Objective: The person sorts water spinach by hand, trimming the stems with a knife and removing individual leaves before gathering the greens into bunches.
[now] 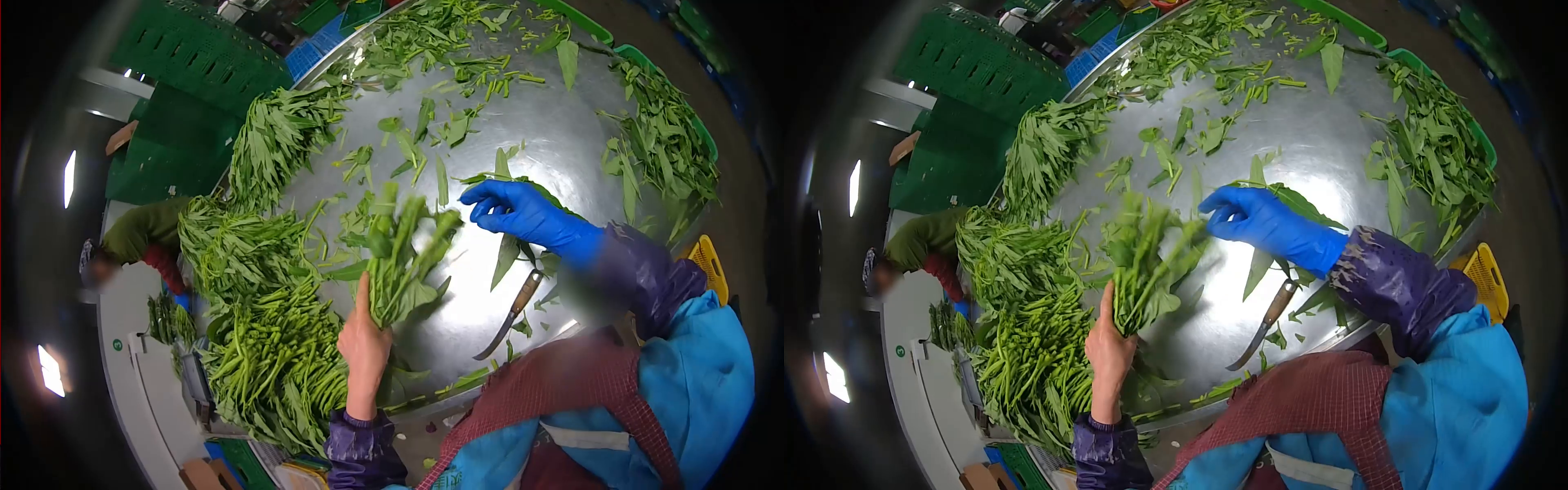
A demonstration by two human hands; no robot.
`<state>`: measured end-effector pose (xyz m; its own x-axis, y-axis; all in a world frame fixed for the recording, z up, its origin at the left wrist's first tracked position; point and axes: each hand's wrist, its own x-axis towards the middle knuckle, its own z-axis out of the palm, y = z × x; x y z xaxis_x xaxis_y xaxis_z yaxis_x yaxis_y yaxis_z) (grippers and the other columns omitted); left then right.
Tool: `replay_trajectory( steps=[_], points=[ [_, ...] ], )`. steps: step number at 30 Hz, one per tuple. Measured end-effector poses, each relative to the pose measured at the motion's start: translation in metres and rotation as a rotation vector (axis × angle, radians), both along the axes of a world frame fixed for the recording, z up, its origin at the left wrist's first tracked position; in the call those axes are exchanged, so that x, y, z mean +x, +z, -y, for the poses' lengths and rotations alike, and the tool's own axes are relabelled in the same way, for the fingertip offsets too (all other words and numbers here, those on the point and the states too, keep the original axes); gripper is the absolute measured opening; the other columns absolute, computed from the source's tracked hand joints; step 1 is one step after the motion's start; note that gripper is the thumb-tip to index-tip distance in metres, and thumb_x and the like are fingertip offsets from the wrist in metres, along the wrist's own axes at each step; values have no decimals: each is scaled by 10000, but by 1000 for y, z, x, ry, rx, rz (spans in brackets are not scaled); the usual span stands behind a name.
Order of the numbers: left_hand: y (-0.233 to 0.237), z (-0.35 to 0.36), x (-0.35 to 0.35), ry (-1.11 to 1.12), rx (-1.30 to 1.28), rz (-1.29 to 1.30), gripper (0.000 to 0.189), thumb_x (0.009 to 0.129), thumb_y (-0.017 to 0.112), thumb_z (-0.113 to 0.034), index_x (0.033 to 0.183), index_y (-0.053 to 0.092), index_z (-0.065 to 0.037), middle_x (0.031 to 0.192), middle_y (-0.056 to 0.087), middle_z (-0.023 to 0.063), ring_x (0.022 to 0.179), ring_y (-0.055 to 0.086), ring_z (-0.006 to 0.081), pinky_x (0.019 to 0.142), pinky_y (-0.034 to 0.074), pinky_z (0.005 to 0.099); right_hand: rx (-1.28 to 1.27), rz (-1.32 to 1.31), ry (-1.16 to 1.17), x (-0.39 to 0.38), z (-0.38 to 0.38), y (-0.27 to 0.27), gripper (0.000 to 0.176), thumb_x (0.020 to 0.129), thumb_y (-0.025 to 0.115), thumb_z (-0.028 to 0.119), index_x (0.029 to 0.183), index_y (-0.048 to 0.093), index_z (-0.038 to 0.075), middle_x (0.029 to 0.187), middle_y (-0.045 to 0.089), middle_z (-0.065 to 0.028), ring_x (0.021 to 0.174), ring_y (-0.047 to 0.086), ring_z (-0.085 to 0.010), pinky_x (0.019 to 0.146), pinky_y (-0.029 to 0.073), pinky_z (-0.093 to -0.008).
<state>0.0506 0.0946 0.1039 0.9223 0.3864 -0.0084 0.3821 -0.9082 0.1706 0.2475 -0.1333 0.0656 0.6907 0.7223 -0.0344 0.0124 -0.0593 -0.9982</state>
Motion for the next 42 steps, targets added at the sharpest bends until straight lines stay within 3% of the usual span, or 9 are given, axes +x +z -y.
replay_trajectory(
  steps=[10,14,18,24,26,28,30,36,42],
  points=[
    [6,28,-6,-27,-121,158,948,569,688,-6,1358,176,-128,927,604,201,776,595,365,661,477,391,-51,-210,116,-45,-57,22,511,755,659,159,1202,427,70,675,605,-49,463,506,-80,419,422,-212],
    [11,32,-8,-23,-155,82,975,566,687,-4,1362,137,-130,934,599,206,760,594,372,676,480,388,95,-438,138,-21,-53,15,206,790,593,170,916,551,13,706,598,-57,553,570,-115,470,465,-242],
    [14,25,-17,168,-312,-16,1013,561,678,-1,1369,89,-166,991,582,204,786,593,351,704,475,374,603,-603,-403,53,-11,15,155,809,540,213,879,590,84,838,616,-33,615,558,-104,605,466,-227],
    [7,25,-16,64,-335,136,924,625,696,-96,1360,136,-117,888,597,239,784,581,405,690,464,417,-112,-174,-148,8,-32,-12,442,731,660,312,1072,545,56,953,605,-39,793,584,-135,641,473,-255],
    [8,25,-15,86,-336,113,920,620,704,-92,1357,155,-110,914,592,243,808,581,399,703,465,409,-165,-423,71,-2,-35,6,421,736,667,267,1081,549,56,1017,589,-70,881,572,-150,647,479,-272],
    [1,22,-21,8,-244,138,920,617,714,-99,1356,166,-105,922,588,246,814,582,392,705,463,402,-65,-622,93,-6,-38,6,355,720,681,157,1016,553,9,830,609,-75,716,569,-127,616,457,-224],
    [4,22,-23,30,-262,139,920,614,720,-106,1356,176,-104,924,583,250,819,580,388,708,460,396,-17,104,148,5,-32,-43,220,765,636,157,948,598,41,814,612,-36,716,574,-102,632,457,-220],
    [-3,12,-34,118,-306,78,925,615,716,-101,1359,166,-111,938,583,241,815,576,392,707,460,393,211,-272,-348,48,-1,12,245,765,657,235,950,590,88,770,568,-17,579,507,-73,528,415,-212],
    [-4,28,-23,93,-235,98,811,612,707,-74,1315,303,-76,983,578,209,823,581,365,683,468,383,-178,-338,342,-35,-46,32,335,754,654,228,1016,559,42,688,558,-25,509,514,-72,439,433,-201]
  ],
)
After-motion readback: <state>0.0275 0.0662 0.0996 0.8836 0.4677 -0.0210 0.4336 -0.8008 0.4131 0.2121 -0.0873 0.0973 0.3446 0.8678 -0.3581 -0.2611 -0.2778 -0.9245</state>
